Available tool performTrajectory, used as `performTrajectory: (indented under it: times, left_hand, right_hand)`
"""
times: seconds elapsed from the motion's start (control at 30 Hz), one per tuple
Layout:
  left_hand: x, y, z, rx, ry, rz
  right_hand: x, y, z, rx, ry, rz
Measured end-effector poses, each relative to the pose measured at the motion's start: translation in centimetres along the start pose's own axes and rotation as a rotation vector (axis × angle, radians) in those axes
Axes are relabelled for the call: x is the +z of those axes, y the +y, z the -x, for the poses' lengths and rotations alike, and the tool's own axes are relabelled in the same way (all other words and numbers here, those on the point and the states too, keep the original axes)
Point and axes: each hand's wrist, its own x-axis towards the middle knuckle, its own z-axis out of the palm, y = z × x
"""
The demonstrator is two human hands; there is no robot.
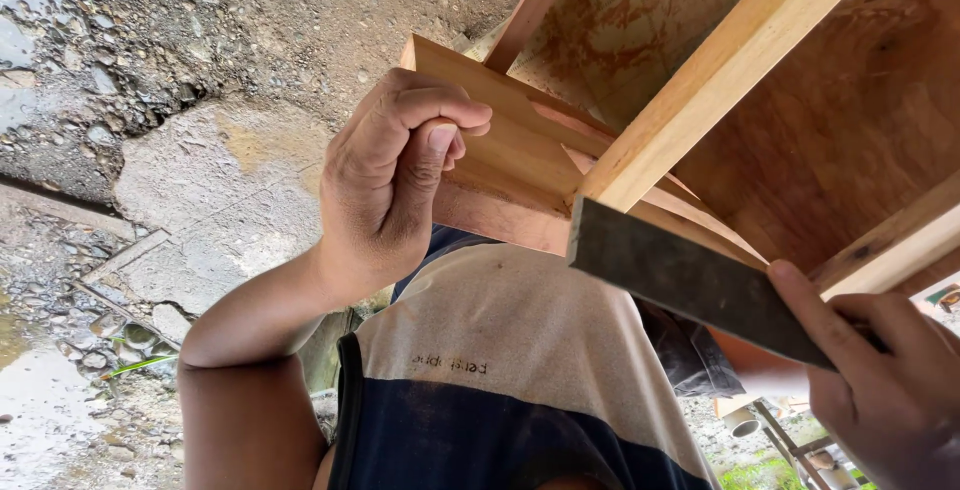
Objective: Sanding and scraping the wooden frame of a chair to smooth the surface during the finishing process.
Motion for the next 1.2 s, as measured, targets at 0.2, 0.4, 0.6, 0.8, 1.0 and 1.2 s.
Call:
performTrajectory:
  times: [0.2,0.4,0.6,0.8,1.0,1.2]
  left_hand:
    - [0.0,0.1,0.0,0.003,-0.007,-0.010]
    - [0.1,0.3,0.1,-0.023,0.004,-0.022]
    - [0.1,0.0,0.1,0.020,0.017,-0.035]
    - [0.0,0.1,0.1,0.029,-0.012,-0.031]
    - [0.0,0.2,0.1,0.000,-0.006,-0.049]
    - [0.2,0.3,0.1,-0.025,0.023,-0.016]
  right_hand:
    - [0.2,-0.2,0.9,-0.145,0.036,0.269]
    - [-2.0,0.4,0.0,-0.258,-0.072,0.300]
    - [-1.9,0.0,-0.5,-0.208,-0.143,0.258]
    - [-0.8,-0.9,0.2,-0.193,-0.094,0.316]
    - [0.2,-2.5,-0.4,-0.132,-0.035,0.319]
    - [1.0,-3.0,-2.3,0.033,-0.129,0.192]
